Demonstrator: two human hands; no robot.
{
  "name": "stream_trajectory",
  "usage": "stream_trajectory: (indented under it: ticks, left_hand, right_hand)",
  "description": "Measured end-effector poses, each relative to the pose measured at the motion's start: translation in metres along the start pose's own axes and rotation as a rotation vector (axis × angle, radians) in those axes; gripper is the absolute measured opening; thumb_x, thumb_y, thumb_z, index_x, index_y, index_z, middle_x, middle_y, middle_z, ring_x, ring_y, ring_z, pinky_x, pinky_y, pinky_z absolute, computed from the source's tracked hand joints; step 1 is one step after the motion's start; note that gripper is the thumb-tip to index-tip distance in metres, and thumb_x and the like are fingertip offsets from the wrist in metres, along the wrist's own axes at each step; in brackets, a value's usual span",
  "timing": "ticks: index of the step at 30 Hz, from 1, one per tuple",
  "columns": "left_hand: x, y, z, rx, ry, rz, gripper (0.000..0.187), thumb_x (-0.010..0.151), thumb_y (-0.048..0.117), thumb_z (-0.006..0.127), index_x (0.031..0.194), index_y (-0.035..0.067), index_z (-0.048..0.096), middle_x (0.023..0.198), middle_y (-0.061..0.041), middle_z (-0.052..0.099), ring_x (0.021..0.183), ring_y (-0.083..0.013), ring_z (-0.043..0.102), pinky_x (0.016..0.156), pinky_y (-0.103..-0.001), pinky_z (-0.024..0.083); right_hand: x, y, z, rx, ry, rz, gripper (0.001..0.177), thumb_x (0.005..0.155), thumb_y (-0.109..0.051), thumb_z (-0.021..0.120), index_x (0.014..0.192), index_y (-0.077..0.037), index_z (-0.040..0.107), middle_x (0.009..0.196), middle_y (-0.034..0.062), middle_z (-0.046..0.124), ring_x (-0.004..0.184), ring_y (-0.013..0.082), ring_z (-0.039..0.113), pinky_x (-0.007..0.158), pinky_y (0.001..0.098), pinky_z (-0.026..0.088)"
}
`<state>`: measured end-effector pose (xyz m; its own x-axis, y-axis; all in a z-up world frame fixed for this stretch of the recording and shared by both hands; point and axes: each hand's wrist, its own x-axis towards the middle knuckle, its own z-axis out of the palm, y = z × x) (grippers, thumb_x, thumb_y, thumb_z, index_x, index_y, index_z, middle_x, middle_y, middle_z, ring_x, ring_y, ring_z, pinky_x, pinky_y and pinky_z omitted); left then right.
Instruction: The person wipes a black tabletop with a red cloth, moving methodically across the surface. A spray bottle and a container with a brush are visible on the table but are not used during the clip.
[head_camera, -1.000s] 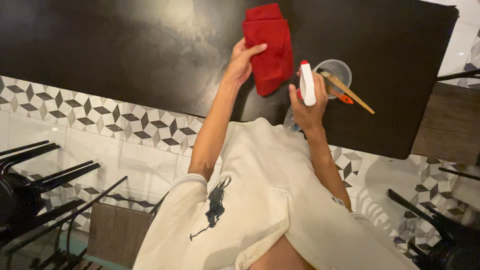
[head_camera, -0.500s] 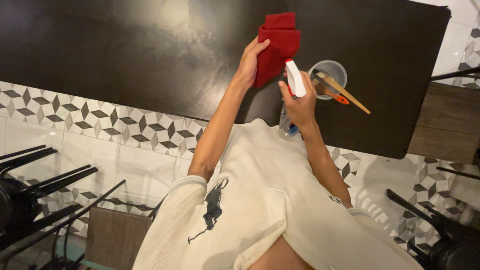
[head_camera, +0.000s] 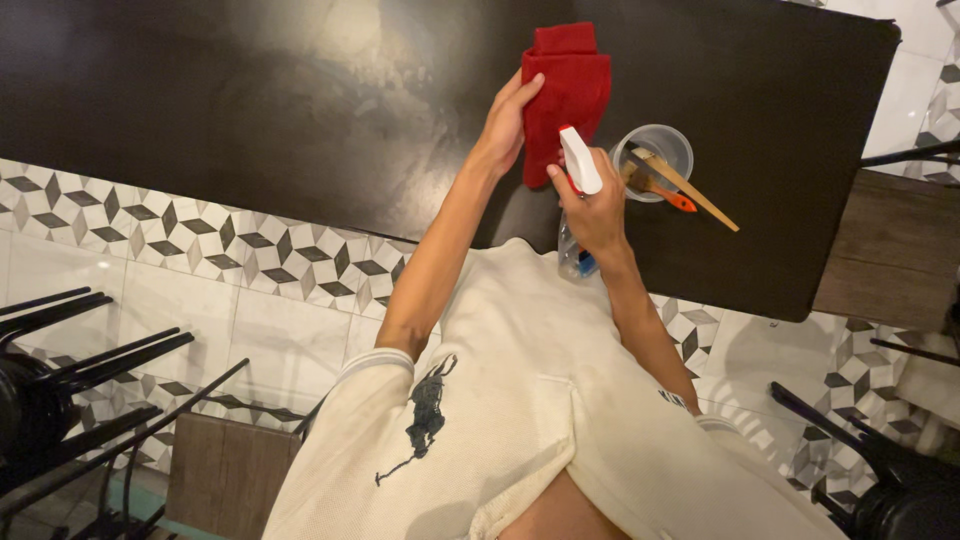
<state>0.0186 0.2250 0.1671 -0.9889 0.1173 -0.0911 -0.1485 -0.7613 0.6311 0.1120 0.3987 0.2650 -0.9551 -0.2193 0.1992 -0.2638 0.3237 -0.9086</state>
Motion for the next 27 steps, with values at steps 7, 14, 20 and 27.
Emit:
stream_trajectory:
  ticks: [7, 14, 20, 27]
  left_hand:
    - [0.003, 0.003, -0.004, 0.011, 0.04, 0.009, 0.048, 0.108, 0.018, 0.052, 0.153, 0.003, 0.045, 0.147, -0.015, 0.058, 0.135, -0.0261, 0.058, 0.116, -0.043, 0.047]
    - [0.0, 0.002, -0.007, -0.021, 0.041, 0.036, 0.048, 0.108, 0.017, 0.052, 0.153, 0.002, 0.045, 0.149, -0.014, 0.057, 0.137, -0.0259, 0.057, 0.118, -0.043, 0.046]
    - [0.003, 0.0, -0.02, -0.039, 0.1, 0.051, 0.05, 0.107, 0.016, 0.053, 0.154, 0.003, 0.043, 0.149, -0.014, 0.057, 0.137, -0.0266, 0.055, 0.118, -0.043, 0.045]
    - [-0.02, -0.007, -0.064, 0.036, 0.184, 0.119, 0.05, 0.106, 0.014, 0.056, 0.152, 0.0, 0.046, 0.149, -0.015, 0.057, 0.137, -0.0262, 0.055, 0.119, -0.041, 0.042]
  right_hand:
    - [-0.005, 0.006, -0.003, -0.002, -0.01, 0.048, 0.031, 0.096, -0.013, 0.079, 0.119, 0.003, 0.067, 0.102, 0.0103, 0.067, 0.067, 0.0138, 0.066, 0.054, 0.0276, 0.054]
    - [-0.005, 0.015, -0.004, -0.088, -0.029, -0.033, 0.026, 0.098, -0.012, 0.081, 0.117, 0.001, 0.069, 0.099, 0.0091, 0.068, 0.067, 0.0156, 0.065, 0.06, 0.0292, 0.052]
    - [-0.004, 0.033, -0.006, -0.117, 0.041, -0.332, 0.054, 0.097, -0.012, 0.081, 0.139, 0.004, 0.051, 0.123, 0.0172, 0.064, 0.107, 0.027, 0.067, 0.089, 0.0391, 0.056]
    - [0.01, 0.066, -0.015, 0.13, 0.149, -0.105, 0.033, 0.104, -0.012, 0.071, 0.128, 0.001, 0.053, 0.12, 0.0089, 0.056, 0.108, 0.0187, 0.064, 0.092, 0.0338, 0.06]
